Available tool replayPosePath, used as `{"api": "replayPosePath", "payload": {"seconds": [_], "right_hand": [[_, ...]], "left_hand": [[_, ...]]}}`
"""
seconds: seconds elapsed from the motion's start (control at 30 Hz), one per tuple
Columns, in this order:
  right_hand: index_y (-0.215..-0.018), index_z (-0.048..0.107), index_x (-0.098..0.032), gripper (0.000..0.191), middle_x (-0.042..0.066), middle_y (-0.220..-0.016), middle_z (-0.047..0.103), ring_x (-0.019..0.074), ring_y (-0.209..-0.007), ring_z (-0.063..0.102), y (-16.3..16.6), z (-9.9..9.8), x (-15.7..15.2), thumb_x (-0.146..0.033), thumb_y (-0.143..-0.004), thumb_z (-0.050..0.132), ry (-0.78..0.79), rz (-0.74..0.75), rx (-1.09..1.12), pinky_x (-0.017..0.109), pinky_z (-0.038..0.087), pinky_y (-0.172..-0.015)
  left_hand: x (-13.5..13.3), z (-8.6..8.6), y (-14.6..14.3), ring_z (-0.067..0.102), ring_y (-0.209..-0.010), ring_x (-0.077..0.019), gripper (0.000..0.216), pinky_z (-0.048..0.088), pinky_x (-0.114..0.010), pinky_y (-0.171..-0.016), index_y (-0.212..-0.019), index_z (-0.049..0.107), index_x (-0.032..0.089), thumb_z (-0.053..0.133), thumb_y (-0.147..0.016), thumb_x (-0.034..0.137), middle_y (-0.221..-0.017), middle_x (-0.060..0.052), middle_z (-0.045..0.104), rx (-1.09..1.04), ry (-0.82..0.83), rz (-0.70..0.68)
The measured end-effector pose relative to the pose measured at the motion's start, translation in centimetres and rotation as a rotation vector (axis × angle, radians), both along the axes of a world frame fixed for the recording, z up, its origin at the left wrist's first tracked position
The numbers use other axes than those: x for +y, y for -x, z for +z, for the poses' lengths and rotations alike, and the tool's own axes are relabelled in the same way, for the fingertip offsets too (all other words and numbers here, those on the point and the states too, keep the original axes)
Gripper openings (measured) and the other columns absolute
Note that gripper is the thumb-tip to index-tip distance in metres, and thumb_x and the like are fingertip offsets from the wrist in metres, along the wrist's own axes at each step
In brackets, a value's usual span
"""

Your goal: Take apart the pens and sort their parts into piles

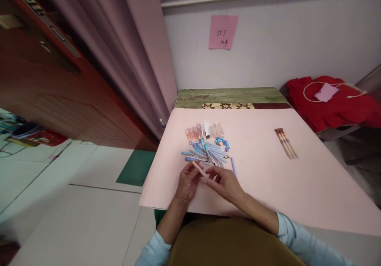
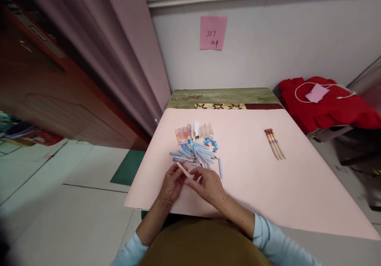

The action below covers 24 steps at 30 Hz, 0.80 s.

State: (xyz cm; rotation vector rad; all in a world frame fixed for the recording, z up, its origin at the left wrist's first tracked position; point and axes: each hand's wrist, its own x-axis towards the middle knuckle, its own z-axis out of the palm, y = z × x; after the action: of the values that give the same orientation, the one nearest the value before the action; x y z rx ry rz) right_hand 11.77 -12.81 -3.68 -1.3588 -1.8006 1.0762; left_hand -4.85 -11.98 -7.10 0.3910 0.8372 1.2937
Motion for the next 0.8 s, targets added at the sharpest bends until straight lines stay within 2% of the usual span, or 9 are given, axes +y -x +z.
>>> {"api": "replayPosePath", "payload": {"seconds": [0.23,0.5,0.57,0.67,0.73,0.8], "right_hand": [[-0.082,0.069,-0.020,0.026,-0.001,-0.060,0.061,0.0099,-0.050,0.049,0.0,-1.2,-0.5,-0.044,-0.086,0.060,-0.004,-0.077,0.016,0.021,0.033,-0.047],[-0.082,0.068,-0.019,0.029,-0.001,-0.061,0.061,0.0107,-0.053,0.051,-0.1,-1.2,-0.7,-0.044,-0.088,0.054,-0.058,-0.078,0.040,0.021,0.036,-0.050],[-0.082,0.068,-0.019,0.031,-0.001,-0.059,0.059,0.0109,-0.051,0.050,-1.5,-1.1,-0.2,-0.046,-0.088,0.053,-0.091,-0.152,0.021,0.021,0.036,-0.050],[-0.084,0.068,-0.020,0.033,0.000,-0.063,0.062,0.0120,-0.053,0.052,-5.2,-1.2,1.1,-0.048,-0.088,0.052,-0.126,-0.351,-0.085,0.022,0.038,-0.052],[-0.086,0.070,-0.021,0.032,0.001,-0.069,0.066,0.0139,-0.058,0.056,-7.9,-1.4,1.8,-0.049,-0.086,0.053,-0.139,-0.489,-0.264,0.024,0.038,-0.055],[-0.088,0.071,-0.023,0.033,0.001,-0.077,0.069,0.0155,-0.064,0.059,-9.9,-1.7,2.3,-0.050,-0.086,0.052,-0.139,-0.531,-0.430,0.025,0.038,-0.059]], "left_hand": [[-0.2,0.1,-0.1,0.065,-0.077,-0.0116,0.030,0.052,-0.023,-0.073,-0.094,0.072,0.016,0.081,-0.066,0.017,-0.085,-0.003,0.071,0.067,-0.044,-0.037],[-0.2,0.4,-0.1,0.064,-0.078,-0.0132,0.023,0.051,-0.025,-0.075,-0.089,0.071,0.015,0.080,-0.068,0.019,-0.083,-0.004,0.070,0.108,-0.072,-0.085],[-0.2,0.3,0.0,0.063,-0.075,-0.0127,0.026,0.051,-0.025,-0.073,-0.095,0.070,0.015,0.078,-0.071,0.021,-0.085,-0.006,0.070,0.077,-0.073,-0.073],[0.0,0.2,0.3,0.063,-0.076,-0.0124,0.029,0.051,-0.024,-0.073,-0.104,0.068,0.015,0.074,-0.076,0.023,-0.088,-0.007,0.070,0.013,-0.058,-0.059],[0.2,0.1,0.6,0.063,-0.078,-0.0125,0.028,0.051,-0.024,-0.074,-0.103,0.069,0.014,0.074,-0.077,0.024,-0.088,-0.007,0.070,-0.037,-0.058,-0.055],[0.4,0.1,0.7,0.063,-0.079,-0.0128,0.024,0.051,-0.024,-0.074,-0.098,0.070,0.014,0.074,-0.077,0.025,-0.086,-0.007,0.069,-0.084,-0.052,-0.051]]}}
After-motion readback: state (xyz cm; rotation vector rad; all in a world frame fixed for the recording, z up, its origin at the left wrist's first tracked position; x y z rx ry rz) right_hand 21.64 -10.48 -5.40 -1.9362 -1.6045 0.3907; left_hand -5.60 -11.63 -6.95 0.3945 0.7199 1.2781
